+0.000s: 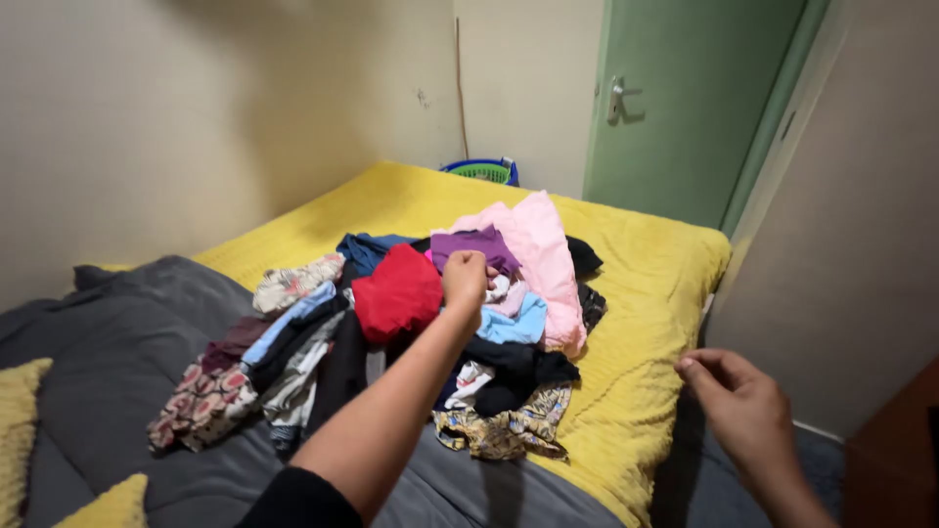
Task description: Folding various items of clothing and placing them in a stack on a bed.
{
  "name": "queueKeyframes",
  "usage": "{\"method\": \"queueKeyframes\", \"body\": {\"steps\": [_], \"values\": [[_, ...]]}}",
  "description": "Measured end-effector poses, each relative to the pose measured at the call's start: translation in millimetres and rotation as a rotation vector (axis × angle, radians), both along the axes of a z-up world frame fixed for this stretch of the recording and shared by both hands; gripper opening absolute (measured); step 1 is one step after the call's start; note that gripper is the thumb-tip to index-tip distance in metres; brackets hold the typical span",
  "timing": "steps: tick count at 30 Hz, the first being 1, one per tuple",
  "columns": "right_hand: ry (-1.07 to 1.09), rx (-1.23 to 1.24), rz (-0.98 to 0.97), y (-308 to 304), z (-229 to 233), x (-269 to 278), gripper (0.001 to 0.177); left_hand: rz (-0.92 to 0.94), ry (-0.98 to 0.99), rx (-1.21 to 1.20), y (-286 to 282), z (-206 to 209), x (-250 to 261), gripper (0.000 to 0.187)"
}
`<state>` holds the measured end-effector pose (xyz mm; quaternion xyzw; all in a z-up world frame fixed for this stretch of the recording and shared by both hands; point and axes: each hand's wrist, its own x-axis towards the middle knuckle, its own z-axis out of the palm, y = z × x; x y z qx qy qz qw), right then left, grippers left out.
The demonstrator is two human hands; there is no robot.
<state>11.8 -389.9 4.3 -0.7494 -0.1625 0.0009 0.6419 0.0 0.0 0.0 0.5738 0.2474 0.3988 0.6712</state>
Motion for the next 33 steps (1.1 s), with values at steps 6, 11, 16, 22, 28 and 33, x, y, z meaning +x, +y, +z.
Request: {"method": "queueKeyframes", "body": {"steps": [6, 11, 16, 22, 28, 33], "values": [[0.045, 0.0, -0.032, 21.9, -96.6, 21.2, 0.025, 0.101, 0.178, 0.037, 10.4, -55.3, -2.4, 0.026], [0.114, -0.165, -0.119, 24.8, -160.9, 20.9, 0.024, 0.223, 0.325, 0.286, 61.6, -135.5, 26.5, 0.028], [0.236, -0.162, -0.174, 19.1, -241.8, 55.1, 0.025, 0.294, 0.457, 0.579, 112.1, -166.8, 49.3, 0.033], [0.133, -0.072, -0.173, 55.3, -281.4, 74.8, 0.023, 0.221, 0.523, 0.89, 183.8, -191.4, 88.4, 0.039], [0.188, -0.203, -0.16, 101.7, -284.2, 66.6, 0.018, 0.082, 0.807, 1.226, 193.3, -151.2, 77.1, 0.049], [0.168, -0.332, -0.074, 106.3, -295.3, 55.2, 0.022, -0.116, 1.134, 1.029, 194.7, -157.5, 58.1, 0.074]]}}
